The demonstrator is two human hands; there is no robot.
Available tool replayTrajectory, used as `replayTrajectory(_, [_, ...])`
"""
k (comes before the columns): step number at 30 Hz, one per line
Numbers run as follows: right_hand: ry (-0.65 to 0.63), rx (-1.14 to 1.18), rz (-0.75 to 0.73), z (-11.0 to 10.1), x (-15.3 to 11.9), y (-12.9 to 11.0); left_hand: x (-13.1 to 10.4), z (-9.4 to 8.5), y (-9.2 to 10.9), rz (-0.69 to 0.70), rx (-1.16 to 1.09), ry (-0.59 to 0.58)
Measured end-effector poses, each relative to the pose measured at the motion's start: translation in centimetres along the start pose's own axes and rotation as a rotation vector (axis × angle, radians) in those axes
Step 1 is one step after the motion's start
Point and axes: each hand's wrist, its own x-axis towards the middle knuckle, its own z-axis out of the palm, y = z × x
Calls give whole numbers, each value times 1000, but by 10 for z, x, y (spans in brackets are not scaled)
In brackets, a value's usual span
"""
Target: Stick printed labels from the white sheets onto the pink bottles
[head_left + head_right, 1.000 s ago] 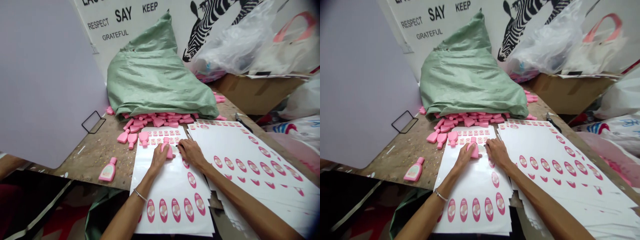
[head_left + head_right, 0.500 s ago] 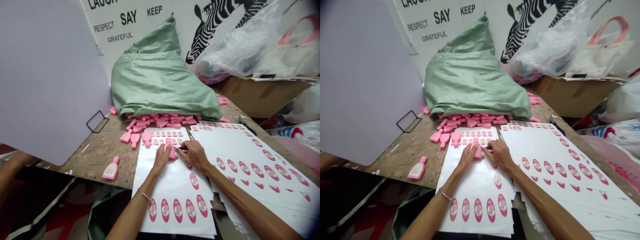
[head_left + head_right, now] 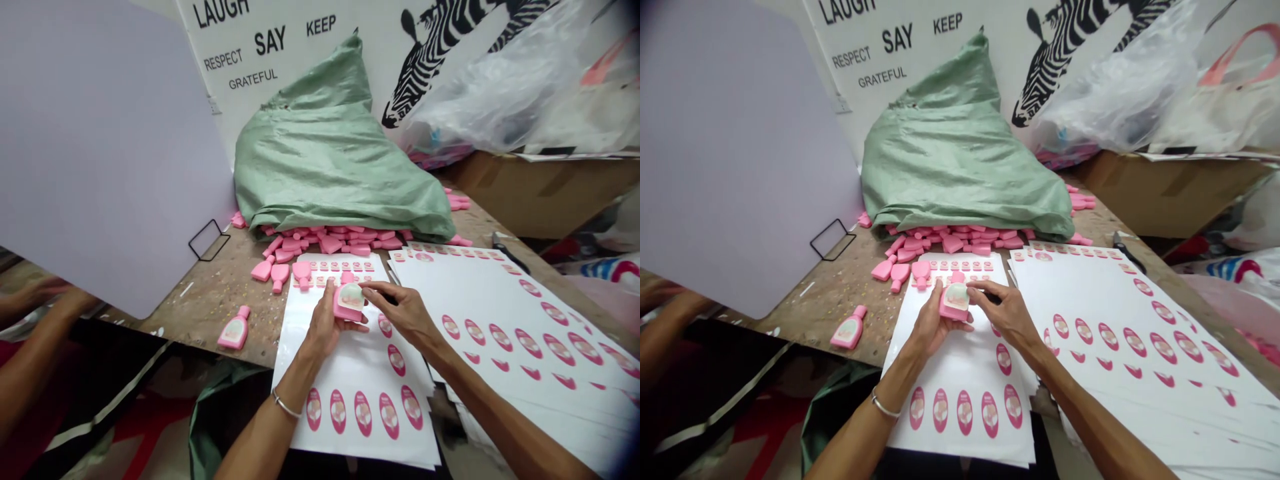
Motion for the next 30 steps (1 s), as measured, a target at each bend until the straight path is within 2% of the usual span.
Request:
replayTrajectory(6, [-11,-6,-28,1,-4,-8,-6,2,3,-11,-26,-13])
replayTrajectory(23, [17,6,-12,4,-5,-8,-7,5,6,-5,-23,12])
replayTrajectory(26, [32,-15,-20,6,-5,-9,-9,6,8,-4,-16,-25])
replayTrajectory(30, [84,-146,-67,4,-4,-10,-14,6,12,58,20,-139])
